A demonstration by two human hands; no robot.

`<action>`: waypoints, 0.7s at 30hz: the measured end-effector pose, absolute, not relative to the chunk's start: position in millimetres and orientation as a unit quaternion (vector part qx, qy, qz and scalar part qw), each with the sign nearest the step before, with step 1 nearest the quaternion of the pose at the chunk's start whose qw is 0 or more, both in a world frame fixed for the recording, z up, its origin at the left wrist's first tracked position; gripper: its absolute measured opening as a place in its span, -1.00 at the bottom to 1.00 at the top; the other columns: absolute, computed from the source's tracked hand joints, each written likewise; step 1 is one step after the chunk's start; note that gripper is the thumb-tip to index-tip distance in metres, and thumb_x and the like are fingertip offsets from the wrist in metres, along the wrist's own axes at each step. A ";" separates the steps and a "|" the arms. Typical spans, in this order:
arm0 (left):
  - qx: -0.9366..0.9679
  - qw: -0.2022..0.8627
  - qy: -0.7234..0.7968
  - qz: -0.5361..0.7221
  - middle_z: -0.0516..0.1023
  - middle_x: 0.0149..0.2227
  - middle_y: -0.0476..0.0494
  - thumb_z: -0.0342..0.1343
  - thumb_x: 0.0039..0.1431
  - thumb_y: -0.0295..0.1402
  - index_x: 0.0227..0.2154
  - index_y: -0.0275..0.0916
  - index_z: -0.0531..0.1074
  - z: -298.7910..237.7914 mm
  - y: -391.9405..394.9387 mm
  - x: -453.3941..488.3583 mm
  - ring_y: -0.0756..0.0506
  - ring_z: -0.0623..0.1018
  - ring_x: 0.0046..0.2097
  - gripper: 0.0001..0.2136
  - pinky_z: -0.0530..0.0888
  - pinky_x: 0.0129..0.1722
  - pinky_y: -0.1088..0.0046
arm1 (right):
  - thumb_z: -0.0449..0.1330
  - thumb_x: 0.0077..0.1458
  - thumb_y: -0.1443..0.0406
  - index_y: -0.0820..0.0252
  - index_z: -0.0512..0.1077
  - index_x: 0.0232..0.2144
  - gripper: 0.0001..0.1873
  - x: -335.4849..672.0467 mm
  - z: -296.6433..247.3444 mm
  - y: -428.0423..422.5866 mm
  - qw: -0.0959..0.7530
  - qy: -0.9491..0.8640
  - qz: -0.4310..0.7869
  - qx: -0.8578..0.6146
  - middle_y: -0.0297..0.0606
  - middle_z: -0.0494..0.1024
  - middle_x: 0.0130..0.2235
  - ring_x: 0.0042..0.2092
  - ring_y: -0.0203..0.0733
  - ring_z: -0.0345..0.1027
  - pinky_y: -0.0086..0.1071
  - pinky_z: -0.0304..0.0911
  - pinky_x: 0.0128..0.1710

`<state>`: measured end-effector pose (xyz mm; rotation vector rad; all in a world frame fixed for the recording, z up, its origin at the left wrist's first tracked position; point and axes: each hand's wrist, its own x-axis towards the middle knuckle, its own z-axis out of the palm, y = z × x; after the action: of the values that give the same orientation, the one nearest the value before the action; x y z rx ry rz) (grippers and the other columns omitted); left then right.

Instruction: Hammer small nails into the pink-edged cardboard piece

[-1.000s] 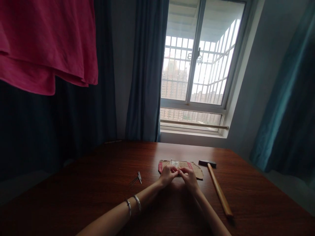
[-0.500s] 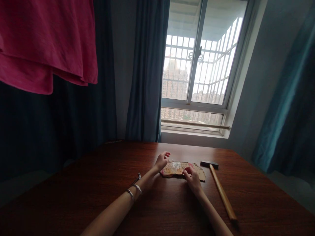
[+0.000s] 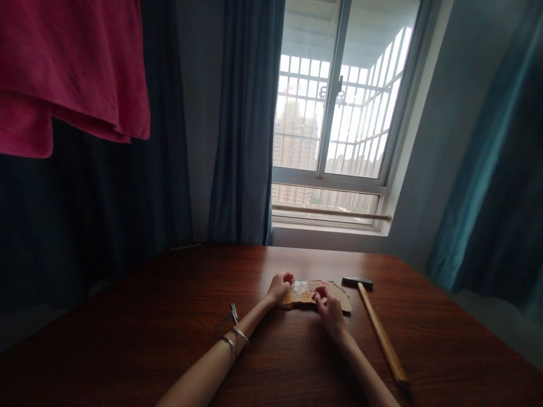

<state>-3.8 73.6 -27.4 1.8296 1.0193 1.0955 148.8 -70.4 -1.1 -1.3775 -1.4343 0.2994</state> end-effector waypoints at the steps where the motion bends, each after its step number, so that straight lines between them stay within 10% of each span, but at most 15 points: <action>1: 0.729 0.360 0.402 0.422 0.53 -0.40 -0.11 -0.11 -0.20 -0.70 -0.40 -0.35 0.47 -26.8 72.3 -4.5 0.00 0.49 -0.31 -0.67 0.41 -0.22 0.49 | -0.01 0.09 0.18 0.16 0.34 -0.38 -0.79 148.3 1.0 -70.5 0.536 -0.602 0.122 -0.578 -0.25 0.50 -0.43 -0.41 -0.17 0.38 -0.36 0.23 -0.42; 21: 0.767 0.321 0.392 0.393 0.49 -0.30 -0.13 0.01 -0.05 -0.47 -0.44 -0.29 0.56 -12.2 60.8 -6.6 -0.04 0.48 -0.25 -0.79 0.37 -0.19 0.50 | 0.08 -0.08 0.22 0.14 0.49 -0.39 -0.77 134.0 -8.4 4.7 0.547 -0.596 0.155 -0.568 -0.27 0.60 -0.38 -0.31 -0.18 0.46 -0.36 0.31 -0.27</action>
<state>-6.6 60.8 -12.2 2.0151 1.0289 1.0333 134.0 4.7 -8.4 -1.3454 -1.4125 0.3669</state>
